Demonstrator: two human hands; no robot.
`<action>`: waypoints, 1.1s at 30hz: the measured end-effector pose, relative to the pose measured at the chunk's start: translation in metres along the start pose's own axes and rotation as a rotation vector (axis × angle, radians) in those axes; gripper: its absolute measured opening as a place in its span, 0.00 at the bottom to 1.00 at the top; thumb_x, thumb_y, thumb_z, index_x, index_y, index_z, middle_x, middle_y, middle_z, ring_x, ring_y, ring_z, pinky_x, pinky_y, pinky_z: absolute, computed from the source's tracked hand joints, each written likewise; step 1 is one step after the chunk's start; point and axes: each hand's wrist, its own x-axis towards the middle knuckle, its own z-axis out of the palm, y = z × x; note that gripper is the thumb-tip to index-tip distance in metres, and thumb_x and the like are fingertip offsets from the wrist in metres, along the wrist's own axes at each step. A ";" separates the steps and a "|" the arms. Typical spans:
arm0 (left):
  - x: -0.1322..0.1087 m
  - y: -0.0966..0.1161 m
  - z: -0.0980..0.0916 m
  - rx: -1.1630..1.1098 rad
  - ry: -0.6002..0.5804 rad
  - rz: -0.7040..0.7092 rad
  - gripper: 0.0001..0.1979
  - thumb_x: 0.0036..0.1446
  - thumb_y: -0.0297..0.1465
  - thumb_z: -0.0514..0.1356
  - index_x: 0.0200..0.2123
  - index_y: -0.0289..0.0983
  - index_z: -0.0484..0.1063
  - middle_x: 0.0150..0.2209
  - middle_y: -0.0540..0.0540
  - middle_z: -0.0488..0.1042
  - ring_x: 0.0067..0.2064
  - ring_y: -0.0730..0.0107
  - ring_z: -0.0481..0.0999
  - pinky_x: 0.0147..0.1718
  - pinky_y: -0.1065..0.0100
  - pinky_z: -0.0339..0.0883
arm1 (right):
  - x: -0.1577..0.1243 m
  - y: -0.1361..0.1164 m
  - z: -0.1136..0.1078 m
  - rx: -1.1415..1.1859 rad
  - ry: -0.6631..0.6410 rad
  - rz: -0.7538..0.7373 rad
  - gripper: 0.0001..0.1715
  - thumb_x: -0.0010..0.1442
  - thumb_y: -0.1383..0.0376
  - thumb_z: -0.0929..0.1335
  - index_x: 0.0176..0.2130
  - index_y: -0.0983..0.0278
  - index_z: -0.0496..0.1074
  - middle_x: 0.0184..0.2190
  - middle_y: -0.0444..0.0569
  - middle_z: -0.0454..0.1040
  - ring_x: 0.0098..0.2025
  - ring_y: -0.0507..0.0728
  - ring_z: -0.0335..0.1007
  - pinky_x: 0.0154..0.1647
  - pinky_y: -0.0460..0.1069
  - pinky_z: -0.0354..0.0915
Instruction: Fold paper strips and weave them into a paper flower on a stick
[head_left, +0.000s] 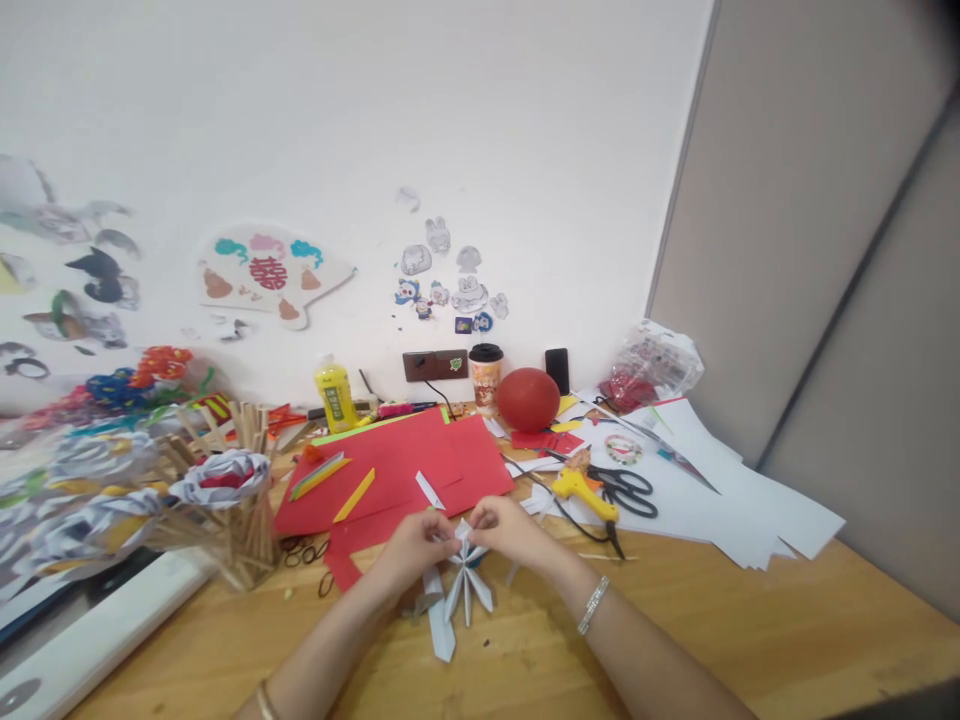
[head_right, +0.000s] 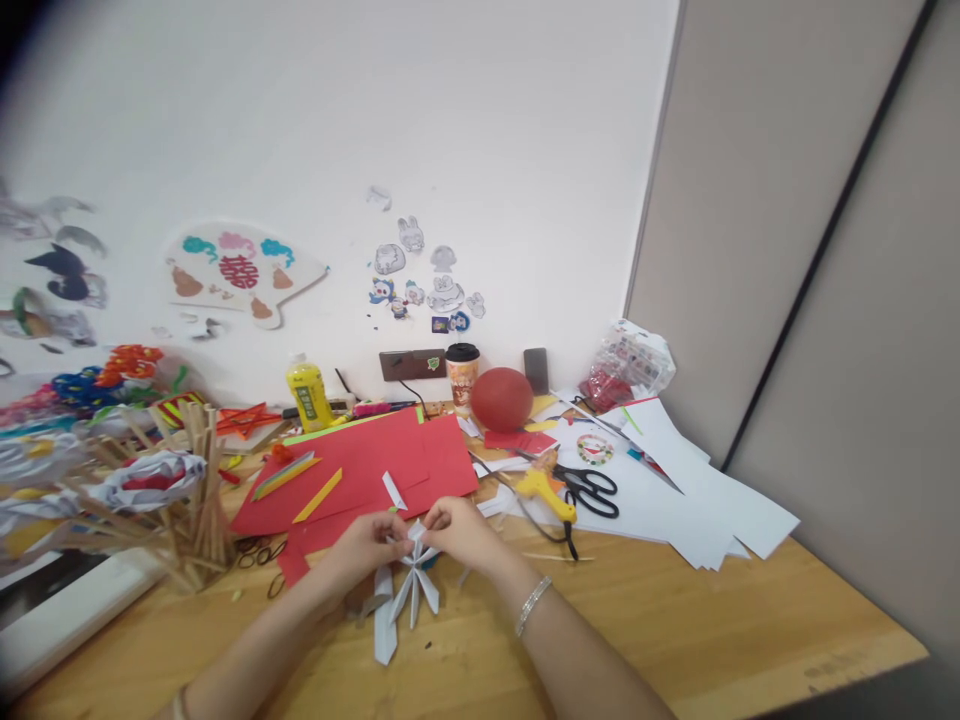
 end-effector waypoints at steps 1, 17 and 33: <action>0.000 0.000 0.001 0.004 0.008 -0.003 0.12 0.34 0.34 0.64 0.20 0.34 0.65 0.18 0.51 0.71 0.21 0.73 0.69 0.22 0.72 0.60 | 0.000 0.000 0.000 0.008 -0.004 -0.002 0.06 0.41 0.74 0.67 0.24 0.66 0.65 0.19 0.38 0.65 0.23 0.48 0.62 0.25 0.43 0.58; -0.006 0.010 0.008 0.361 0.158 0.149 0.06 0.43 0.32 0.56 0.20 0.36 0.64 0.19 0.51 0.68 0.23 0.71 0.66 0.23 0.72 0.57 | -0.004 0.001 0.012 -0.266 0.146 -0.129 0.03 0.44 0.72 0.67 0.23 0.65 0.66 0.22 0.41 0.68 0.26 0.50 0.64 0.26 0.42 0.56; -0.010 0.017 0.008 0.076 0.138 0.277 0.09 0.49 0.36 0.54 0.31 0.36 0.66 0.28 0.49 0.69 0.29 0.70 0.68 0.28 0.70 0.61 | -0.004 0.001 0.015 -0.423 0.267 -0.317 0.08 0.45 0.76 0.65 0.21 0.64 0.66 0.22 0.42 0.68 0.28 0.51 0.63 0.30 0.44 0.56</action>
